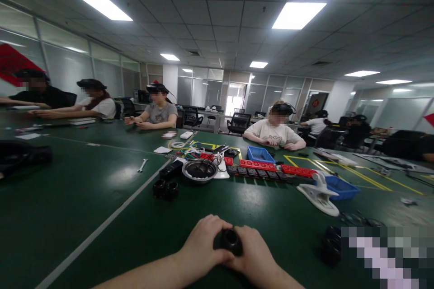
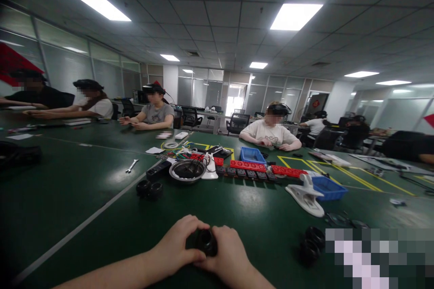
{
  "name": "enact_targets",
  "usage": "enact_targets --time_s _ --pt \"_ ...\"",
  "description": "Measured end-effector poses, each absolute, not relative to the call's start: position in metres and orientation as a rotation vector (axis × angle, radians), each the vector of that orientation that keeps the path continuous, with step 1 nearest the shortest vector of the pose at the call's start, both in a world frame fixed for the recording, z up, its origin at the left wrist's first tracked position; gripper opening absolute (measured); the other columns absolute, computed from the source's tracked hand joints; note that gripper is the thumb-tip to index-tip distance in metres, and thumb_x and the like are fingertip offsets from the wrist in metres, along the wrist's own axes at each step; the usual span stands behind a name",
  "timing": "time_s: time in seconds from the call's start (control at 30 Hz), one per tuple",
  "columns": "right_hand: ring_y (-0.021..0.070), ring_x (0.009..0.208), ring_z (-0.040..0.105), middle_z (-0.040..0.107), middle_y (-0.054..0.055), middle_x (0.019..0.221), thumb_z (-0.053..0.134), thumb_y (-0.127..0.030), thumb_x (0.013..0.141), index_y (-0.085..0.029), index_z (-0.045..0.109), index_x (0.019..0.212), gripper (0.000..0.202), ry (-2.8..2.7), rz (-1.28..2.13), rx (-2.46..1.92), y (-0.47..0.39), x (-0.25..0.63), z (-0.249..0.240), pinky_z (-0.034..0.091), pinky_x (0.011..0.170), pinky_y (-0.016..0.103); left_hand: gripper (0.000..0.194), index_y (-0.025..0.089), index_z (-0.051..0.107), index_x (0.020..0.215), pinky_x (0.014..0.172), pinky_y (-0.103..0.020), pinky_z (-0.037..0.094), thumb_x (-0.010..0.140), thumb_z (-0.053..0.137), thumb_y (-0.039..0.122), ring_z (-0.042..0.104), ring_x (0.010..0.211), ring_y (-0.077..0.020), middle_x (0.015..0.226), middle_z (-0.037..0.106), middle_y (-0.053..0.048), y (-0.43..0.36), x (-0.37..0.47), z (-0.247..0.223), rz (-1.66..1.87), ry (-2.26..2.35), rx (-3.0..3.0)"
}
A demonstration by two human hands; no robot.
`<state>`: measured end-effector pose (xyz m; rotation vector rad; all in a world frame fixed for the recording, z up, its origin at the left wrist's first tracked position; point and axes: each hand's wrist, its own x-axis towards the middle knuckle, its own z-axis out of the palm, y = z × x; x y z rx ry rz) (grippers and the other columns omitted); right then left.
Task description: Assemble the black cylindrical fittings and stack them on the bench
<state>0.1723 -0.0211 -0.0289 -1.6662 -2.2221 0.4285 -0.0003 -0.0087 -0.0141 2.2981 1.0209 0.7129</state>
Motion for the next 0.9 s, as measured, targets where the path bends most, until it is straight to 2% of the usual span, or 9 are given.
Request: enact_targets --time_s 0.1,0.17,0.27,0.33,0.47,0.6,0.73,0.9 --pt "0.0233 0.073 0.052 0.062 0.008 0.078 0.064 -0.054 0.059 -0.015 0.061 0.08 0.044 -2.25 0.247 -1.71 -0.025 0.166 -0.031 0.034 0.067 0.033 0.043 0.02 0.058 0.099 0.082 -0.034 0.037 0.06 0.074 0.028 0.05 0.091 -0.0233 0.094 0.058 -0.003 -0.011 0.002 -0.013 0.725 1.096 2.298" --pt "0.0235 0.077 0.051 0.061 0.007 0.082 0.067 -0.053 0.057 -0.016 0.061 0.085 0.047 -2.278 0.24 -1.654 -0.027 0.167 -0.03 0.034 0.07 0.034 0.041 0.021 0.057 0.101 0.081 -0.032 0.038 0.063 0.072 0.026 0.05 0.091 -0.0226 0.095 0.058 -0.002 -0.011 0.0 -0.012 0.709 1.048 2.307" --pt "0.0233 0.085 0.049 0.057 0.006 0.094 0.073 -0.046 0.054 -0.018 0.056 0.103 0.059 -2.302 0.386 -1.498 -0.026 0.176 -0.027 0.035 0.074 0.033 0.042 0.026 0.055 0.107 0.082 -0.031 0.038 0.068 0.067 0.02 0.049 0.093 -0.0209 0.098 0.056 -0.002 -0.007 -0.005 -0.01 0.669 0.885 2.336" --pt "0.0223 0.088 0.048 0.055 0.005 0.097 0.073 -0.041 0.056 -0.02 0.054 0.109 0.06 -2.338 0.567 -1.378 -0.022 0.184 -0.024 0.036 0.076 0.033 0.044 0.027 0.052 0.112 0.086 -0.03 0.037 0.071 0.064 0.016 0.047 0.097 -0.0198 0.102 0.055 -0.001 -0.005 -0.008 -0.009 0.644 0.782 2.341" --pt "0.0195 0.086 0.049 0.056 0.002 0.09 0.072 -0.029 0.062 -0.019 0.062 0.097 0.038 -2.357 0.847 -1.196 -0.012 0.196 -0.019 0.037 0.075 0.029 0.048 0.029 0.049 0.116 0.09 -0.03 0.035 0.073 0.06 0.012 0.046 0.101 -0.0189 0.107 0.053 -0.001 -0.002 -0.01 -0.009 0.611 0.695 2.322" --pt "0.0156 0.074 0.05 0.056 -0.002 0.077 0.075 -0.026 0.057 -0.016 0.062 0.083 0.031 -2.271 0.902 -1.246 -0.011 0.195 -0.019 0.037 0.065 0.024 0.045 0.028 0.052 0.112 0.086 -0.03 0.038 0.07 0.064 0.015 0.049 0.097 -0.0192 0.102 0.055 -0.001 -0.003 -0.007 -0.01 0.621 0.757 2.29" --pt "0.0133 0.063 0.047 0.054 -0.001 0.071 0.074 -0.036 0.055 -0.016 0.056 0.075 0.034 -2.224 0.666 -1.504 -0.019 0.182 -0.025 0.033 0.053 0.022 0.039 0.022 0.057 0.101 0.079 -0.032 0.04 0.064 0.071 0.022 0.051 0.09 -0.0222 0.093 0.057 -0.002 -0.007 -0.001 -0.014 0.687 1.004 2.303" --pt "0.0186 0.068 0.049 0.057 0.004 0.075 0.067 -0.041 0.058 -0.016 0.053 0.077 0.035 -2.234 0.246 -1.717 -0.029 0.167 -0.027 0.036 0.061 0.029 0.035 0.021 0.058 0.098 0.083 -0.037 0.038 0.066 0.069 0.028 0.051 0.092 -0.0251 0.094 0.058 -0.004 -0.011 0.004 -0.017 0.739 1.155 2.319"
